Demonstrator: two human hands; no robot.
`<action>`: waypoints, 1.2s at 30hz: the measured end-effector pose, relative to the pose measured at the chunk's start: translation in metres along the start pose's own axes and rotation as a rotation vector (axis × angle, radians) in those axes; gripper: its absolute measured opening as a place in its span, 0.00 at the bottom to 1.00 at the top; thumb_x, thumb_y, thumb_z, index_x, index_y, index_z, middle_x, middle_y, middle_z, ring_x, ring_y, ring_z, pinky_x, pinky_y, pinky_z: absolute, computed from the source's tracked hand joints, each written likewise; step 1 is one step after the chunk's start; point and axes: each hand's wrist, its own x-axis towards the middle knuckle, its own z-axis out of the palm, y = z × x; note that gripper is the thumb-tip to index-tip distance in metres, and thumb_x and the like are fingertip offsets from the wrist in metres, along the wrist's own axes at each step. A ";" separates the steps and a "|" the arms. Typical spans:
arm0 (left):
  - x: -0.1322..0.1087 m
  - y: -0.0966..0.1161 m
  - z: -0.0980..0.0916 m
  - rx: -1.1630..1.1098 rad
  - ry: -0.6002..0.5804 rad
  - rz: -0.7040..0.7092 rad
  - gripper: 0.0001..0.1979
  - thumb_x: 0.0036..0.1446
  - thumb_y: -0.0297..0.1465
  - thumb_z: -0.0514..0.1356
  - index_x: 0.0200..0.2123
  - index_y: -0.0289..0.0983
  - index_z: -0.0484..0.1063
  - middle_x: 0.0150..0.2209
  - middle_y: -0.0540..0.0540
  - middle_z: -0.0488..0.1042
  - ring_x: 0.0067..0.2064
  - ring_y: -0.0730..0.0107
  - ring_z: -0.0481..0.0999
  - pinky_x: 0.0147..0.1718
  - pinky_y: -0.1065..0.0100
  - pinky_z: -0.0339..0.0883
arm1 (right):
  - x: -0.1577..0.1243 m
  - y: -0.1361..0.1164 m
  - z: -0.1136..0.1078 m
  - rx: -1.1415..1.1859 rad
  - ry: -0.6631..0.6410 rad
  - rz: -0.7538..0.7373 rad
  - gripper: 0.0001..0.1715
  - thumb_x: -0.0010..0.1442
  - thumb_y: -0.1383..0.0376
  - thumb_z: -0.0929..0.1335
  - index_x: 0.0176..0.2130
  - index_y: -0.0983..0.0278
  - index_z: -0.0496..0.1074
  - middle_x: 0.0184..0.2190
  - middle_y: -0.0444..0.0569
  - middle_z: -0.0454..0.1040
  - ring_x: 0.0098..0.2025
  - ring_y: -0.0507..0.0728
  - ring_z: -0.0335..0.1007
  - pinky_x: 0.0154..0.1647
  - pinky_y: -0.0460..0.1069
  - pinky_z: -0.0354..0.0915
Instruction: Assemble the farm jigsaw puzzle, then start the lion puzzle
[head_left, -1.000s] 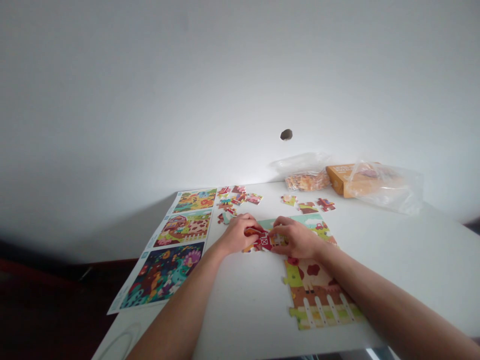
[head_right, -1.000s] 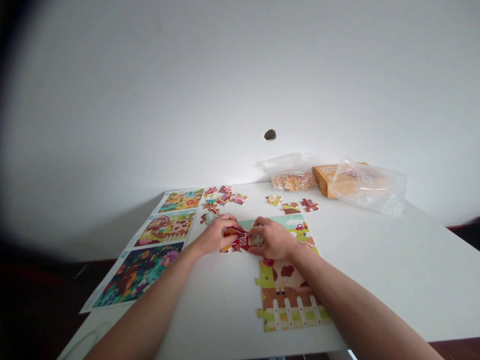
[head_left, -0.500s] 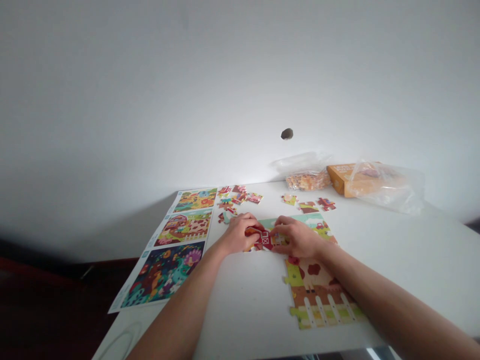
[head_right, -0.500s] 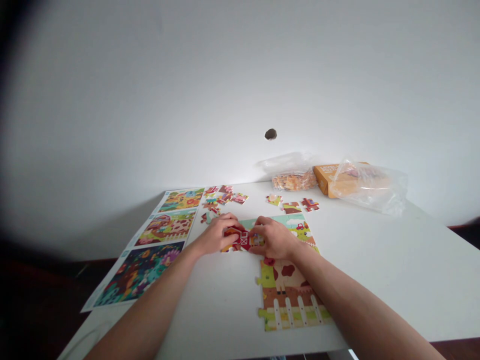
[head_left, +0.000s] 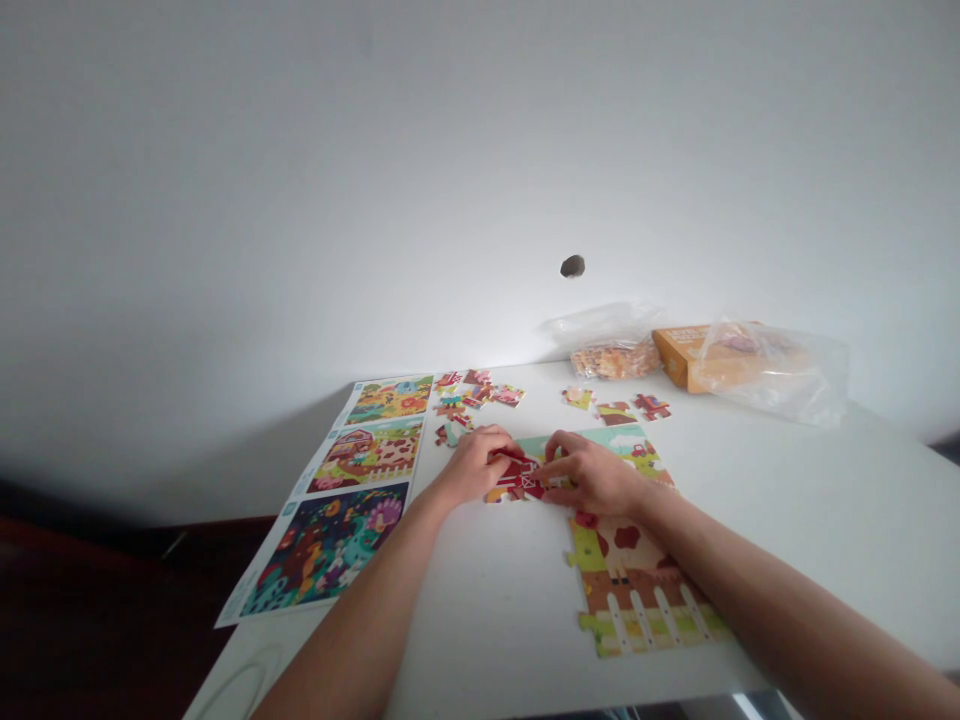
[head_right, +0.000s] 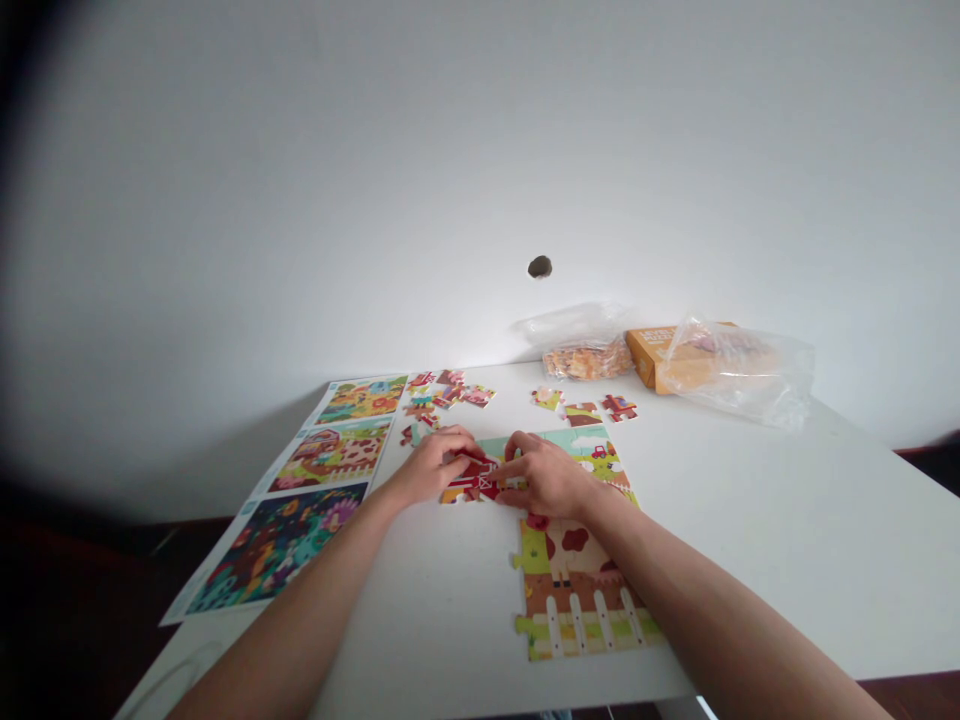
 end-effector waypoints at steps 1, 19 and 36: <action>0.000 0.000 0.000 -0.003 0.001 -0.001 0.12 0.54 0.23 0.56 0.34 0.38 0.79 0.37 0.46 0.76 0.42 0.65 0.74 0.44 0.66 0.66 | 0.000 0.000 0.000 0.000 0.000 -0.007 0.18 0.61 0.59 0.70 0.52 0.51 0.77 0.45 0.52 0.68 0.44 0.57 0.70 0.48 0.52 0.65; 0.000 0.004 -0.001 0.006 -0.002 -0.018 0.07 0.54 0.27 0.62 0.36 0.38 0.79 0.37 0.46 0.76 0.41 0.66 0.75 0.43 0.68 0.67 | 0.002 0.000 0.002 -0.021 0.001 0.050 0.28 0.59 0.58 0.71 0.58 0.57 0.70 0.45 0.54 0.68 0.46 0.60 0.67 0.49 0.54 0.65; -0.002 0.002 -0.002 0.055 -0.031 -0.006 0.09 0.53 0.29 0.64 0.38 0.41 0.82 0.39 0.46 0.74 0.42 0.65 0.74 0.46 0.66 0.67 | 0.003 0.002 0.000 -0.055 0.025 0.083 0.35 0.54 0.59 0.74 0.58 0.67 0.68 0.46 0.57 0.71 0.48 0.63 0.66 0.51 0.57 0.64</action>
